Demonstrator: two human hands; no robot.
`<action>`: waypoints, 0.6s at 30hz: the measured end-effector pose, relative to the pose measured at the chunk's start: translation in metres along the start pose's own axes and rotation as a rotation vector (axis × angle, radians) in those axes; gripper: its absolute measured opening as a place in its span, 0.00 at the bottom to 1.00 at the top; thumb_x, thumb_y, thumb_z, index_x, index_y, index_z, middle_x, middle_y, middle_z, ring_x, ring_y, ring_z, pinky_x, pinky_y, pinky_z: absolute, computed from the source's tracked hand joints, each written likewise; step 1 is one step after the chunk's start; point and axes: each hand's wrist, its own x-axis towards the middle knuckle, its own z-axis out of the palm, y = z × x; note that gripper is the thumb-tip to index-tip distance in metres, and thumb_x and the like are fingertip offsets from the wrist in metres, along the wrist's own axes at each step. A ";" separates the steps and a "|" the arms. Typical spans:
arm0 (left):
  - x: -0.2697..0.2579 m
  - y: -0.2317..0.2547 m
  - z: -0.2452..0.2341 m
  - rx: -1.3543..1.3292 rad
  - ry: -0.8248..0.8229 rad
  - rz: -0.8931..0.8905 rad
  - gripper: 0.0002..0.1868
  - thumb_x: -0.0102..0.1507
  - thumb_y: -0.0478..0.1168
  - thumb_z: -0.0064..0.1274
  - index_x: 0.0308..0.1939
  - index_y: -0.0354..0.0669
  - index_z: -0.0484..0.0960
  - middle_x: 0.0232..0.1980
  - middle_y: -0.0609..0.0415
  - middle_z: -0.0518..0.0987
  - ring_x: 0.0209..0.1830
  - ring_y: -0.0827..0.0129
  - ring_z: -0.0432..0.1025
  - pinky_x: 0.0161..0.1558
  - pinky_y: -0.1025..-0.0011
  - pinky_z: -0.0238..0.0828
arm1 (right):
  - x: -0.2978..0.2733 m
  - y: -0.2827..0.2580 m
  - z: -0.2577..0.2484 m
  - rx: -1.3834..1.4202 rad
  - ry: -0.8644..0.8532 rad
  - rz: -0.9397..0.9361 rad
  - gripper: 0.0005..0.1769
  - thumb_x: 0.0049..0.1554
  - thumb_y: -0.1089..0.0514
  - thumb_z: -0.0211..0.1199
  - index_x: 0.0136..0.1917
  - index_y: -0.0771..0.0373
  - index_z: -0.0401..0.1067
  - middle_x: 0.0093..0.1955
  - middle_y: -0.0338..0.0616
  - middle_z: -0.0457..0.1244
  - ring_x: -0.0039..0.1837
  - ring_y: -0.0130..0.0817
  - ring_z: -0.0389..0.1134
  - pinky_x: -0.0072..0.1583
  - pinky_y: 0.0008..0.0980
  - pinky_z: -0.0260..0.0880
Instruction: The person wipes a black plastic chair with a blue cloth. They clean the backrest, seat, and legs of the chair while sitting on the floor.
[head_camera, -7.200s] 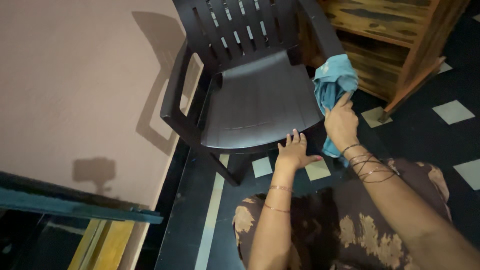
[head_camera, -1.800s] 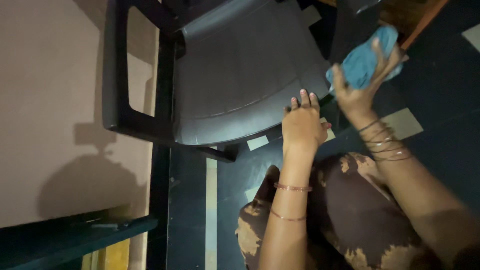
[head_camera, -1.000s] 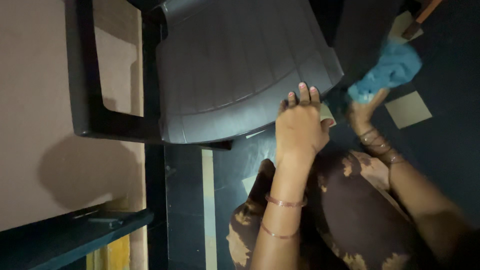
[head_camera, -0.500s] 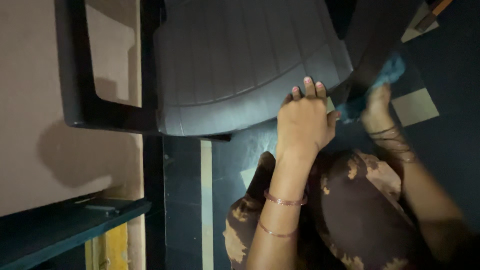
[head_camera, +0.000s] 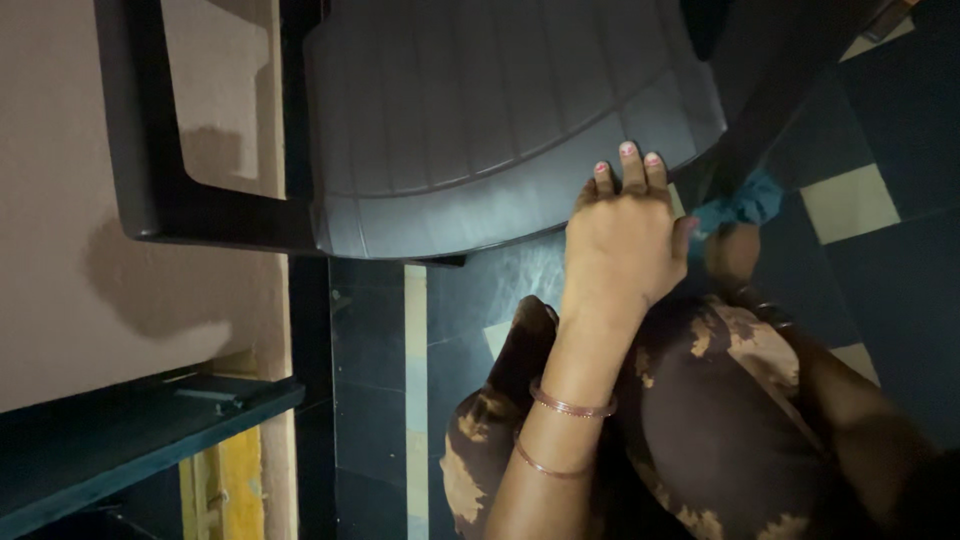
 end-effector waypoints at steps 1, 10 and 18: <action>0.000 0.000 0.001 -0.007 0.006 0.001 0.38 0.58 0.54 0.59 0.65 0.31 0.73 0.68 0.35 0.73 0.63 0.41 0.73 0.64 0.57 0.70 | 0.000 0.000 0.002 0.004 -0.007 0.021 0.19 0.61 0.63 0.59 0.63 0.72 0.62 0.56 0.64 0.61 0.57 0.64 0.61 0.59 0.55 0.62; 0.010 -0.004 0.006 0.014 -0.051 -0.013 0.36 0.59 0.53 0.55 0.65 0.32 0.74 0.69 0.34 0.71 0.61 0.41 0.74 0.58 0.58 0.73 | 0.030 -0.049 -0.062 0.241 0.378 -0.411 0.28 0.52 0.73 0.59 0.67 0.72 0.63 0.60 0.62 0.61 0.60 0.56 0.64 0.62 0.49 0.66; 0.005 -0.007 0.008 0.014 -0.101 -0.005 0.42 0.55 0.45 0.54 0.72 0.35 0.65 0.76 0.36 0.64 0.71 0.41 0.66 0.63 0.58 0.70 | -0.024 -0.266 -0.281 1.343 0.031 -0.340 0.23 0.63 0.75 0.58 0.69 0.66 0.62 0.65 0.42 0.62 0.69 0.34 0.65 0.73 0.33 0.66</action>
